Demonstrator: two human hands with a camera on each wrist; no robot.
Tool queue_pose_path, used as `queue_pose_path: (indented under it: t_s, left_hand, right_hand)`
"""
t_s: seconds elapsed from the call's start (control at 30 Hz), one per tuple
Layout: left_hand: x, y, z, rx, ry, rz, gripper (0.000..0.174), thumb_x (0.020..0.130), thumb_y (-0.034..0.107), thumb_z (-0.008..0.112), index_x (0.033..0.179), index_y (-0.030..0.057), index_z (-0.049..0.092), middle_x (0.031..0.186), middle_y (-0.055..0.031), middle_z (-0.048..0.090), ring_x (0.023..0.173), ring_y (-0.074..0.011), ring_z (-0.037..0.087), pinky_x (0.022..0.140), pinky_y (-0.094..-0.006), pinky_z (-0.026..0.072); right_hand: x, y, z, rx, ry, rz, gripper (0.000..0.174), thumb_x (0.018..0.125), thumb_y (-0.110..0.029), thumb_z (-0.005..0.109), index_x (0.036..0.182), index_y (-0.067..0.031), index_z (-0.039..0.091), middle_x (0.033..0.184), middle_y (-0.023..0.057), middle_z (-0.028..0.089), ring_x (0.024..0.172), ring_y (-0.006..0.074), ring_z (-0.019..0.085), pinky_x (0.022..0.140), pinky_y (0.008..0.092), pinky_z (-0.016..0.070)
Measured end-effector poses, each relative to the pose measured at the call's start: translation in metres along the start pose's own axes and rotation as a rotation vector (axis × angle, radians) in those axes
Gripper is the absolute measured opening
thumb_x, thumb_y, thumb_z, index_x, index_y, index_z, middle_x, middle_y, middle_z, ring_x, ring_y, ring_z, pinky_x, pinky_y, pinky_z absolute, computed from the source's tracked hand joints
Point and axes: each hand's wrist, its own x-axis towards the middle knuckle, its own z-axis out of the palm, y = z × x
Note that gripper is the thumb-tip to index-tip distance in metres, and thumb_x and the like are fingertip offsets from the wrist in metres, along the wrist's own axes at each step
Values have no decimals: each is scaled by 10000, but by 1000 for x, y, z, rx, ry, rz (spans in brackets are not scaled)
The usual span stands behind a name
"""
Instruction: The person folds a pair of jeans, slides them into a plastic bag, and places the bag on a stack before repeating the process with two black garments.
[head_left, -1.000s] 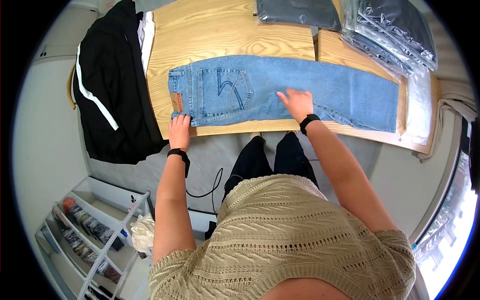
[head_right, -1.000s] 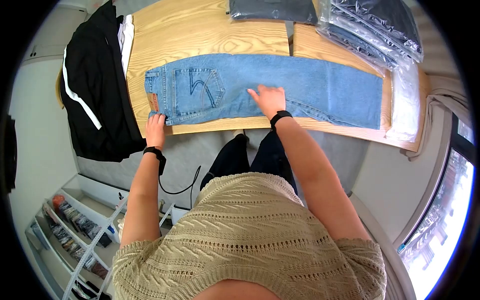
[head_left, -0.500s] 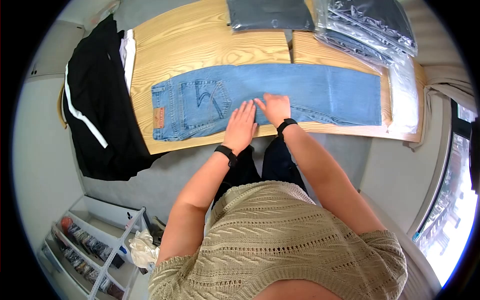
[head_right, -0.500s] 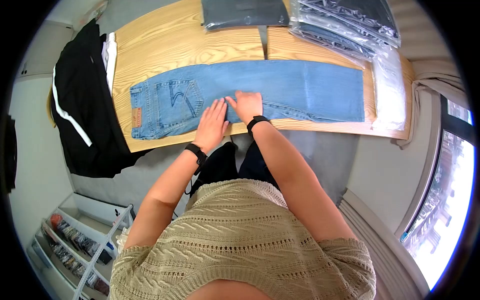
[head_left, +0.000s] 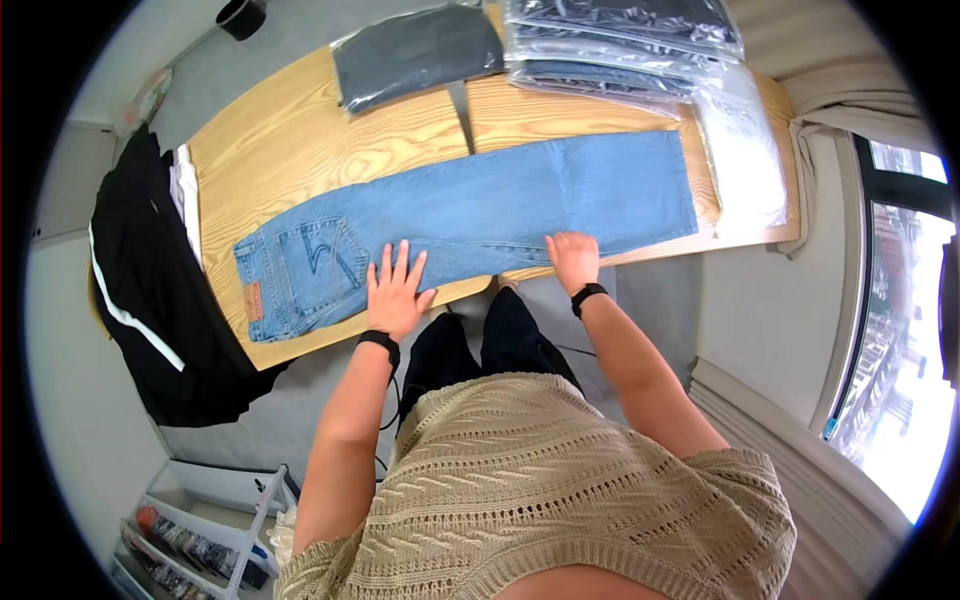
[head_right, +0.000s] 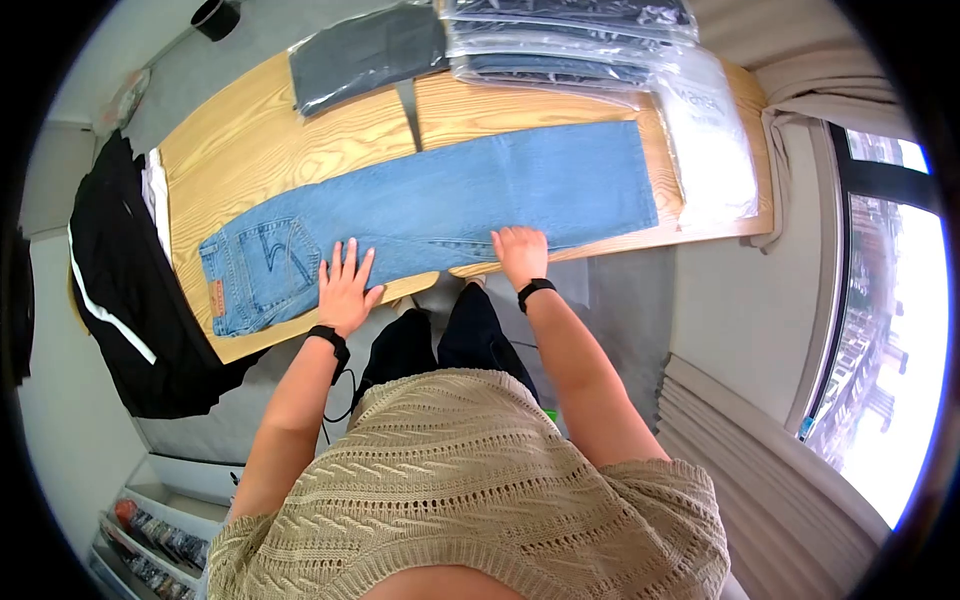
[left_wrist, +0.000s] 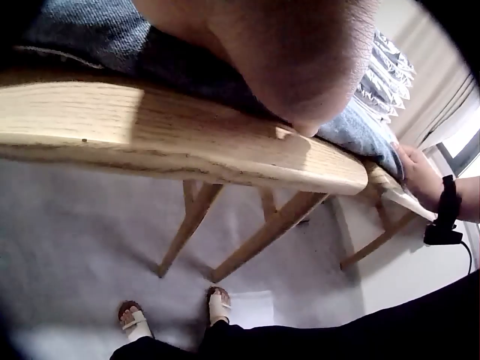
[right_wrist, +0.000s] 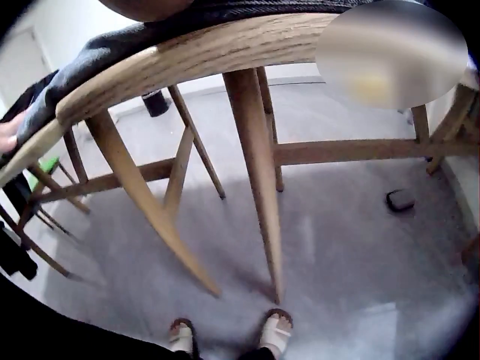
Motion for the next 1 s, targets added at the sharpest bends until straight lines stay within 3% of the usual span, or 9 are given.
queue_pose_path:
  t_s: [0.13, 0.27, 0.43, 0.6, 0.67, 0.73, 0.8, 0.93, 1.0]
  left_hand:
    - [2, 3, 1, 28, -30, -38, 678, 789, 407, 616, 1386, 189, 378, 1471, -122, 259, 1348, -349, 223, 1043, -564, 219]
    - [3, 2, 7, 64, -56, -46, 685, 792, 408, 617, 1391, 185, 368, 1481, -134, 234, 1359, -354, 200, 1049, -564, 205]
    - [4, 5, 8, 122, -102, -65, 696, 785, 398, 626, 1388, 167, 366, 1480, -144, 231, 1361, -362, 193, 1044, -576, 206]
    - [5, 6, 9, 148, -129, -75, 696, 790, 395, 624, 1389, 158, 361, 1482, -152, 221, 1360, -368, 194, 1039, -581, 211]
    - [5, 7, 11, 149, -126, -79, 692, 794, 397, 621, 1388, 156, 361, 1482, -155, 219, 1359, -369, 196, 1038, -582, 212]
    - [6, 8, 12, 178, -104, -83, 690, 802, 410, 611, 1391, 156, 356, 1483, -155, 217, 1358, -370, 199, 1035, -581, 221]
    - [10, 12, 14, 182, -100, -100, 691, 806, 413, 606, 1395, 159, 350, 1484, -153, 217, 1358, -369, 199, 1032, -580, 228]
    - [24, 22, 15, 206, -91, -127, 698, 812, 425, 596, 1406, 172, 330, 1490, -144, 208, 1360, -366, 198, 1028, -577, 242]
    - [25, 24, 13, 202, -88, -142, 702, 811, 427, 596, 1409, 179, 325, 1492, -140, 204, 1363, -361, 196, 1031, -576, 237]
  right_hand:
    - [-5, 17, -16, 181, 28, 46, 237, 779, -260, 645, 629, -91, 572, 645, 55, 543, 676, 265, 551, 636, 397, 417]
    - [-16, 124, -23, 77, 37, 422, 198, 703, -252, 708, 748, -73, 637, 797, 88, 603, 823, 285, 574, 743, 403, 453]
    - [-3, 244, -61, -216, 48, 774, 481, 645, -326, 782, 968, -21, 599, 1021, 202, 591, 931, 338, 568, 788, 416, 473]
    - [17, 285, -78, 660, -485, 1083, 515, 665, -328, 796, 985, 9, 574, 916, 109, 629, 804, 201, 602, 709, 327, 496]
    - [21, 290, -81, 732, -509, 1161, 447, 703, -253, 774, 1006, 18, 590, 892, 77, 639, 786, 164, 605, 705, 286, 498]
    - [23, 287, -93, 1160, -205, 911, 480, 720, -193, 761, 1075, 72, 577, 877, 85, 646, 772, 165, 588, 679, 299, 465]
    - [30, 291, -105, 1083, -171, 884, 432, 747, -163, 736, 1081, 63, 581, 916, 93, 654, 800, 161, 599, 712, 291, 468]
    - [18, 320, -64, 1205, 60, 1062, 405, 812, -154, 684, 1146, 33, 553, 1026, 84, 637, 883, 180, 616, 786, 300, 497]
    - [3, 338, -26, 1594, 272, 1271, 332, 831, -199, 669, 1084, -4, 581, 991, 61, 645, 847, 179, 622, 761, 289, 501]
